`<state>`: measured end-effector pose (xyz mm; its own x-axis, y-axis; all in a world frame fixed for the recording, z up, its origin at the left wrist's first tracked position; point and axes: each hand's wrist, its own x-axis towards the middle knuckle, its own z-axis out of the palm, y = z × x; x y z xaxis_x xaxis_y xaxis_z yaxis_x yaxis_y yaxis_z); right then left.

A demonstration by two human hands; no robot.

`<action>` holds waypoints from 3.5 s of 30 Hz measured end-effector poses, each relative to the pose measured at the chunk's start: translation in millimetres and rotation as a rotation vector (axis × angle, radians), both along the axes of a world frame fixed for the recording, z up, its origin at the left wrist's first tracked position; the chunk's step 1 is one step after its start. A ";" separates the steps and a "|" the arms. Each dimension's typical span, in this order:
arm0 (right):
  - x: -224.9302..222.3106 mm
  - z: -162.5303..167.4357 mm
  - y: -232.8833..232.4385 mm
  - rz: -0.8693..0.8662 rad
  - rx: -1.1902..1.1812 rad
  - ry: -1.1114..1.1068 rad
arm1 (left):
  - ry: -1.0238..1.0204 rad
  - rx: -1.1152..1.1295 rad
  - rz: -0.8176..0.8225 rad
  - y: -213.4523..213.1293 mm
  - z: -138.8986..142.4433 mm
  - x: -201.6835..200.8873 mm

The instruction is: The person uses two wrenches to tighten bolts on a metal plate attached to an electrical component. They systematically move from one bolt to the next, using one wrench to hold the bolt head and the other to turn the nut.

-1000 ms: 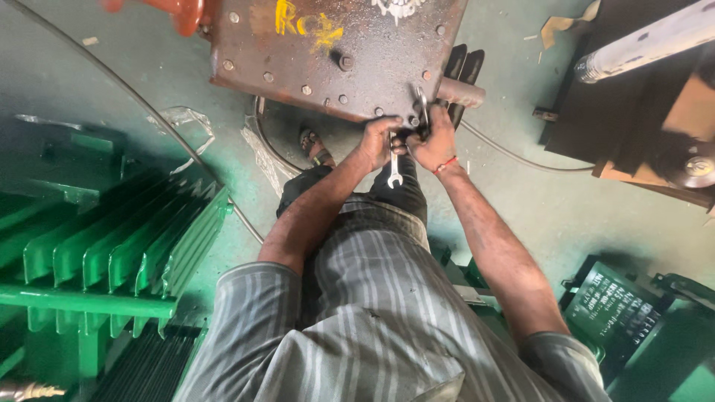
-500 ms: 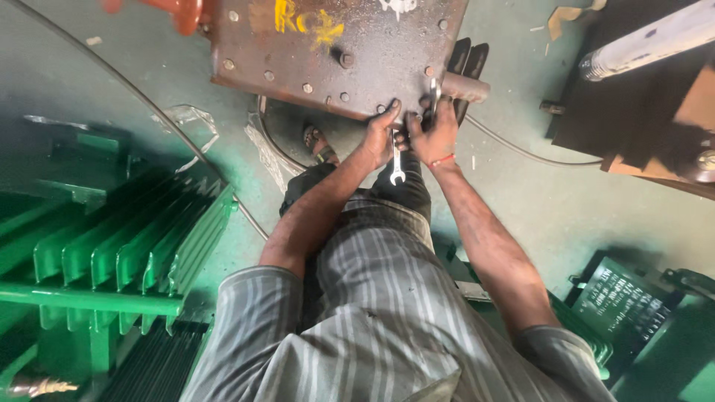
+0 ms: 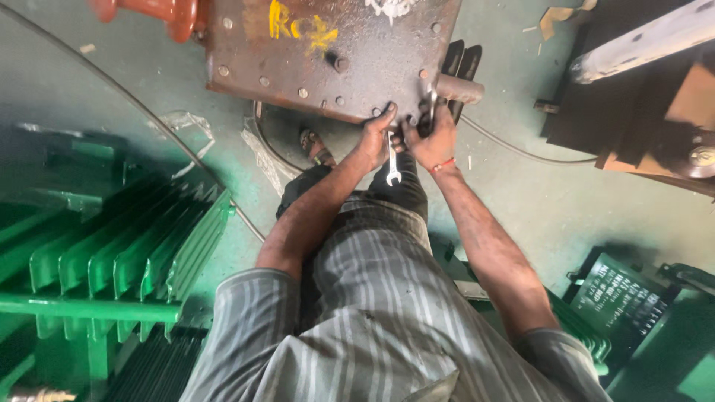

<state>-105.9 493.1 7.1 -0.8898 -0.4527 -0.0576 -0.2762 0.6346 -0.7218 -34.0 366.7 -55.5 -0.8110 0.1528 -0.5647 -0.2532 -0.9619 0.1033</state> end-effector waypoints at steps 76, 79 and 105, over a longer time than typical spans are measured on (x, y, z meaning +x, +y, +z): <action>-78.2 -25.6 70.2 -0.123 -0.261 -1.104 | -0.079 0.220 0.858 75.9 -12.7 -12.6; -76.5 -28.4 91.6 -0.106 -0.183 -1.059 | -0.091 0.120 0.743 78.4 -26.1 -28.3; -32.7 -44.2 71.4 -0.129 -0.297 -1.041 | -0.349 -1.556 0.328 68.7 33.9 23.7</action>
